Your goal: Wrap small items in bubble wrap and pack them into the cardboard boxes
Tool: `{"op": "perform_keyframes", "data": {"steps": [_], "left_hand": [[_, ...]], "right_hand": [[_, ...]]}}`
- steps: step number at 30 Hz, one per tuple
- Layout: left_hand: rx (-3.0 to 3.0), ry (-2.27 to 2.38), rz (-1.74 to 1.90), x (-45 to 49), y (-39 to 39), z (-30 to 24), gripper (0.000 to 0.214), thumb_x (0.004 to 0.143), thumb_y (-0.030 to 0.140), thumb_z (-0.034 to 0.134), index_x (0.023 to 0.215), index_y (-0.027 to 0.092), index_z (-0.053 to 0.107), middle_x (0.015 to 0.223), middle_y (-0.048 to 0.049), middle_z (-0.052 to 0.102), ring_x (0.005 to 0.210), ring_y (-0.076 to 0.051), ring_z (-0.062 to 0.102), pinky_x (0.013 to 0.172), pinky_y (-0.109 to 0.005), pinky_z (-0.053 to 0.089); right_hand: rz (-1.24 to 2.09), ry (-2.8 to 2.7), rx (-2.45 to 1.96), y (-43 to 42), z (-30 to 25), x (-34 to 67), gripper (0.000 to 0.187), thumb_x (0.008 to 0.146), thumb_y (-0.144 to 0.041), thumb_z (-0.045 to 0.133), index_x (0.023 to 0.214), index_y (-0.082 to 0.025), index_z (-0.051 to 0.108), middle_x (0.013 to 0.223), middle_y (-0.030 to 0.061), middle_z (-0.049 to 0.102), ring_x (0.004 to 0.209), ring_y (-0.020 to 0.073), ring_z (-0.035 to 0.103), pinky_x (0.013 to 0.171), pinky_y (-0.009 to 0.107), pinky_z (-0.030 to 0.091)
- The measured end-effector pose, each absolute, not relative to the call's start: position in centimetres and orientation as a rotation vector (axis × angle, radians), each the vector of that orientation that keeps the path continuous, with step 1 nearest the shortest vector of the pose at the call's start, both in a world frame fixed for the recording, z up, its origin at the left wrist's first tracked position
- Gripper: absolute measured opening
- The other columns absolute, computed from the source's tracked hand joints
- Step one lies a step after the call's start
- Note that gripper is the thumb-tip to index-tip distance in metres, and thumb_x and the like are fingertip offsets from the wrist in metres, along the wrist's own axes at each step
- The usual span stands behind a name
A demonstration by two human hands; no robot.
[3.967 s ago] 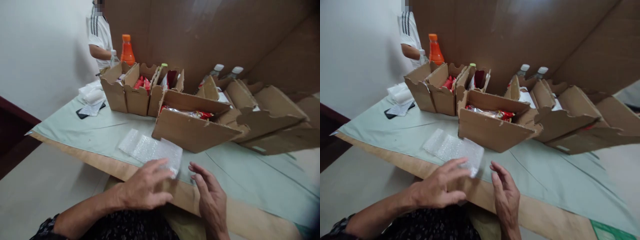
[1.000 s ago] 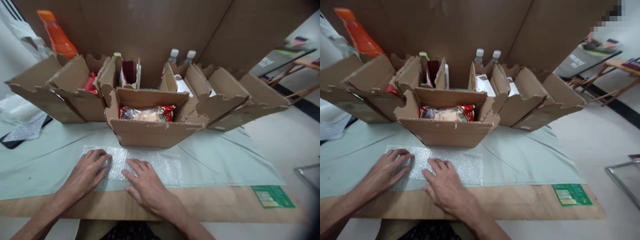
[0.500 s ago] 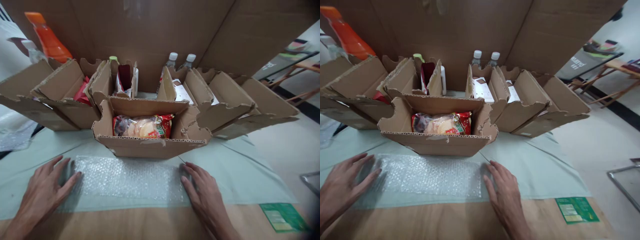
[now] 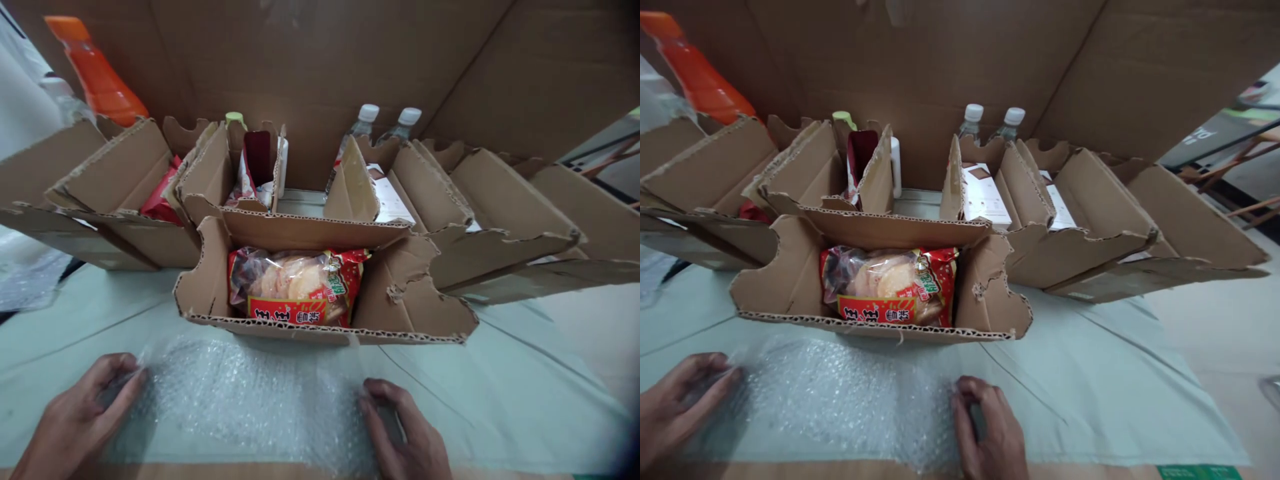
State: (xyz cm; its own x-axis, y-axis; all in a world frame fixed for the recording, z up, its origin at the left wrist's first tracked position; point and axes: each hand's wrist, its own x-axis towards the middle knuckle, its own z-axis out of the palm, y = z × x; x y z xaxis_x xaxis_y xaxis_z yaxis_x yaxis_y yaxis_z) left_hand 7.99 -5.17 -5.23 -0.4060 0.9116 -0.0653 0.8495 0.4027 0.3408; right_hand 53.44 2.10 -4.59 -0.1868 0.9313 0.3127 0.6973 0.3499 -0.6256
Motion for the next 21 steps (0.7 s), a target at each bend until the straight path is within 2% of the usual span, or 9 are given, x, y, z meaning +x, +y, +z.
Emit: {"op": "perform_keyframes", "data": {"steps": [3,5,8,10,11,13,16,19,21], "left_hand": [[1.516,2.447,0.635,7.4,-3.7,-2.5,0.028,0.087,0.064,0.056,0.100,0.040,0.062,0.090,0.0104,0.076,0.074,-0.027,0.075,0.063,-0.040,0.061],[1.630,2.504,0.679,7.5,-1.4,-0.5,0.029,0.091,0.055,0.057,0.109,0.034,0.064,0.105,0.0077,0.077,0.084,-0.026,0.076,0.075,-0.038,0.062],[1.799,2.479,0.630,8.1,2.8,1.5,0.036,0.100,0.038,0.051,0.130,0.022,0.061,0.129,-0.0024,0.072,0.112,-0.026,0.072,0.102,-0.041,0.057],[1.837,2.539,0.627,8.6,4.2,1.7,0.054,0.094,0.035,0.062,0.141,0.009,0.055,0.138,-0.0171,0.066,0.128,-0.036,0.063,0.111,-0.051,0.050],[1.905,2.503,0.650,8.9,4.0,1.5,0.060,0.095,0.035,0.061,0.147,0.007,0.051,0.147,-0.0207,0.059,0.138,-0.037,0.056,0.116,-0.054,0.045],[2.025,2.306,0.762,9.6,1.5,1.2,0.061,0.098,0.037,0.060,0.150,0.009,0.050,0.151,-0.0205,0.056,0.144,-0.037,0.050,0.121,-0.057,0.039],[1.985,1.794,0.866,11.5,-5.5,0.9,0.051,0.099,0.046,0.060,0.145,0.023,0.059,0.149,-0.0128,0.062,0.142,-0.032,0.054,0.119,-0.055,0.045],[1.836,1.431,0.870,13.9,-11.7,0.7,0.075,0.088,0.062,0.072,0.153,0.028,0.052,0.156,-0.0130,0.056,0.146,-0.035,0.052,0.118,-0.056,0.048],[1.768,1.471,0.904,15.5,-13.1,0.4,0.083,0.084,0.056,0.079,0.156,0.028,0.048,0.153,-0.0135,0.059,0.142,-0.035,0.056,0.115,-0.054,0.052]], "right_hand": [[0.921,-1.794,-1.413,-0.3,-4.5,52.3,0.042,0.105,-0.032,0.054,0.147,-0.027,0.053,0.095,0.0035,0.074,0.077,0.0164,0.074,0.071,0.027,0.062],[1.197,-1.781,-1.338,-2.1,-4.3,51.1,0.052,0.107,-0.035,0.050,0.158,-0.028,0.046,0.090,0.0028,0.073,0.071,0.0155,0.072,0.067,0.027,0.062],[1.376,-1.878,-1.280,-4.4,-3.8,48.9,0.046,0.105,-0.041,0.053,0.150,-0.034,0.059,0.091,0.0045,0.075,0.069,0.0171,0.071,0.064,0.029,0.063],[1.456,-1.982,-1.175,-5.5,-3.3,47.3,0.038,0.104,-0.042,0.055,0.138,-0.037,0.070,0.101,0.0068,0.079,0.081,0.0204,0.075,0.071,0.032,0.065],[1.512,-1.998,-1.129,-5.9,-3.0,46.7,0.034,0.104,-0.043,0.056,0.132,-0.036,0.074,0.106,0.0074,0.079,0.089,0.0218,0.076,0.076,0.034,0.065],[1.627,-1.918,-1.131,-6.6,-2.3,45.6,0.031,0.103,-0.045,0.057,0.122,-0.034,0.078,0.109,0.0080,0.080,0.095,0.0233,0.076,0.083,0.036,0.065],[1.782,-1.686,-1.221,-7.0,-1.3,44.7,0.036,0.099,-0.054,0.061,0.116,-0.028,0.079,0.090,0.0068,0.078,0.080,0.0220,0.074,0.075,0.036,0.064],[1.857,-1.582,-1.135,-5.8,-0.5,43.0,0.040,0.098,-0.057,0.063,0.116,-0.025,0.078,0.076,0.0039,0.073,0.071,0.0202,0.070,0.070,0.034,0.061],[1.829,-1.580,-1.008,-4.0,0.2,41.0,0.039,0.100,-0.056,0.061,0.117,-0.025,0.077,0.087,0.0056,0.076,0.078,0.0200,0.071,0.076,0.036,0.062]]}}
